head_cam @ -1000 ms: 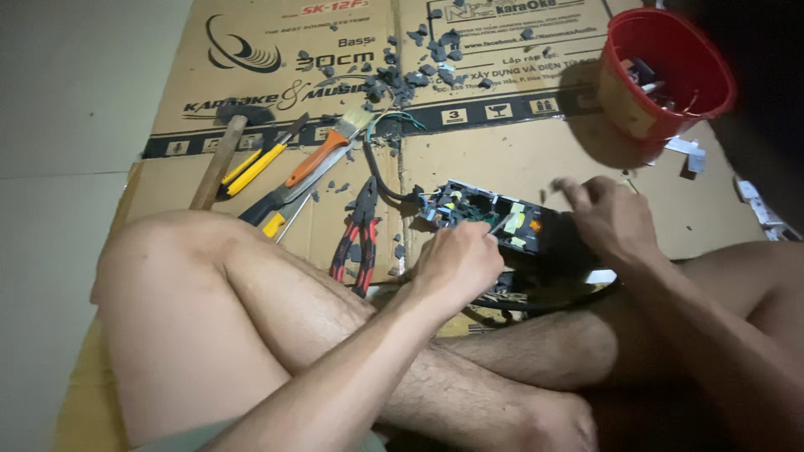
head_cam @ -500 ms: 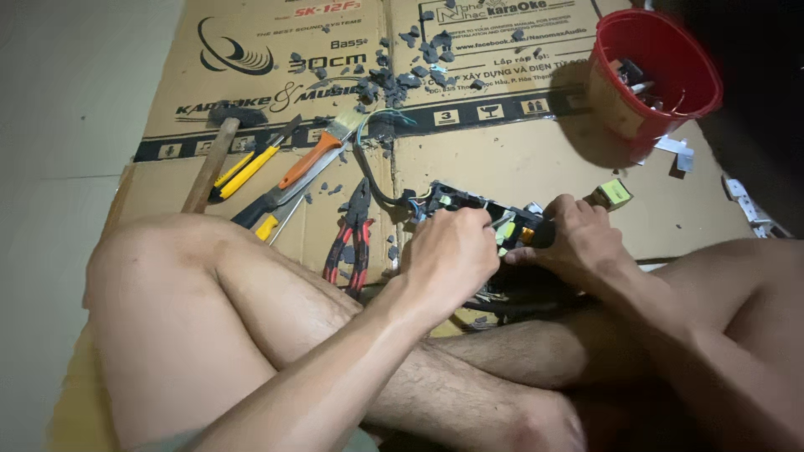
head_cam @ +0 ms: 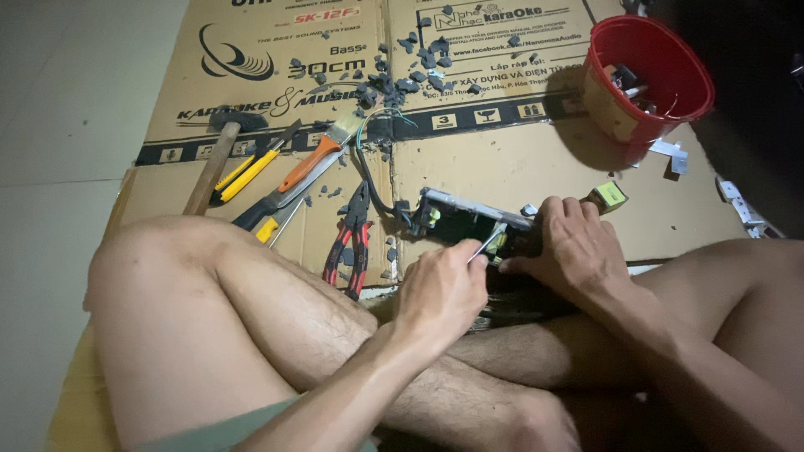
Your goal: The person sits on the floor and uses a hammer to break apart a black electronic device, likely a power supply unit. They then use pliers and a screwdriver to further dismantle the device, removing internal components and wires.
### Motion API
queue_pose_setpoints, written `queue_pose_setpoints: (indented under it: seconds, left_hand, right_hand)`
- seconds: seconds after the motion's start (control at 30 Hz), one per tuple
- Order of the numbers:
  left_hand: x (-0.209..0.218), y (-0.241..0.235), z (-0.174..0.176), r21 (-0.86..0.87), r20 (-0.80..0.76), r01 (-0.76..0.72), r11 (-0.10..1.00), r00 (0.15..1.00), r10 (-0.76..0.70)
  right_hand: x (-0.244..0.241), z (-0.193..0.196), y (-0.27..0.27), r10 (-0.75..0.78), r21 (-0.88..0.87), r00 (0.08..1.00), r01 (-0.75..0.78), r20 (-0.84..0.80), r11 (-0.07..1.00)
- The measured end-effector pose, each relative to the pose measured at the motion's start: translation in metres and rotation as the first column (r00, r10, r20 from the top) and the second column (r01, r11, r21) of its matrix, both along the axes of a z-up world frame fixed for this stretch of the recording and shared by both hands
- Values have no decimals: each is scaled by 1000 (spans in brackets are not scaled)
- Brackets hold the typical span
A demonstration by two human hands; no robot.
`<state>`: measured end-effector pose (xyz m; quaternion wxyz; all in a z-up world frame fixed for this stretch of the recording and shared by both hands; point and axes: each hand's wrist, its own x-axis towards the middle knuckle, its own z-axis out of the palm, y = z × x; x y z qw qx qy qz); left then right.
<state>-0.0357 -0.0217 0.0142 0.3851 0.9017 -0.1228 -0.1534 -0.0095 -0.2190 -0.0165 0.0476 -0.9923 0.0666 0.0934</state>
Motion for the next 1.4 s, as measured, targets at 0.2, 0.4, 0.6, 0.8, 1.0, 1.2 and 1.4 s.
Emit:
queue_pose_setpoints:
  seconds: [0.2, 0.4, 0.6, 0.8, 1.0, 1.2, 1.4]
  left_hand:
    - [-13, 18, 21, -21, -46, -36, 999, 998, 35]
    - [-1, 22, 5, -50, 9, -57, 997, 998, 58]
    - [-8, 24, 31, -25, -176, -149, 989, 974, 142]
    - [5, 25, 9, 13, -141, -139, 990, 980, 139]
    - [16, 28, -11, 102, 33, -37, 994, 999, 34]
    - [47, 6, -21, -25, 202, 50, 998, 978, -44]
    - [83, -15, 0, 205, 70, 143, 968, 985, -160]
  right_hand:
    - [2, -8, -2, 39, -58, 999, -39, 11, 998]
    - [1, 2, 2, -69, 3, 997, 69, 47, 998]
    - [9, -2, 9, 9, -18, 999, -9, -37, 1000]
    - [22, -32, -6, 34, -82, 999, -36, -36, 996]
    - [23, -50, -24, 2, 54, 995, 4, -99, 999]
    - [16, -12, 6, -4, 36, 987, 10, -162, 999]
    - [25, -40, -11, -25, 142, 989, 45, -145, 989]
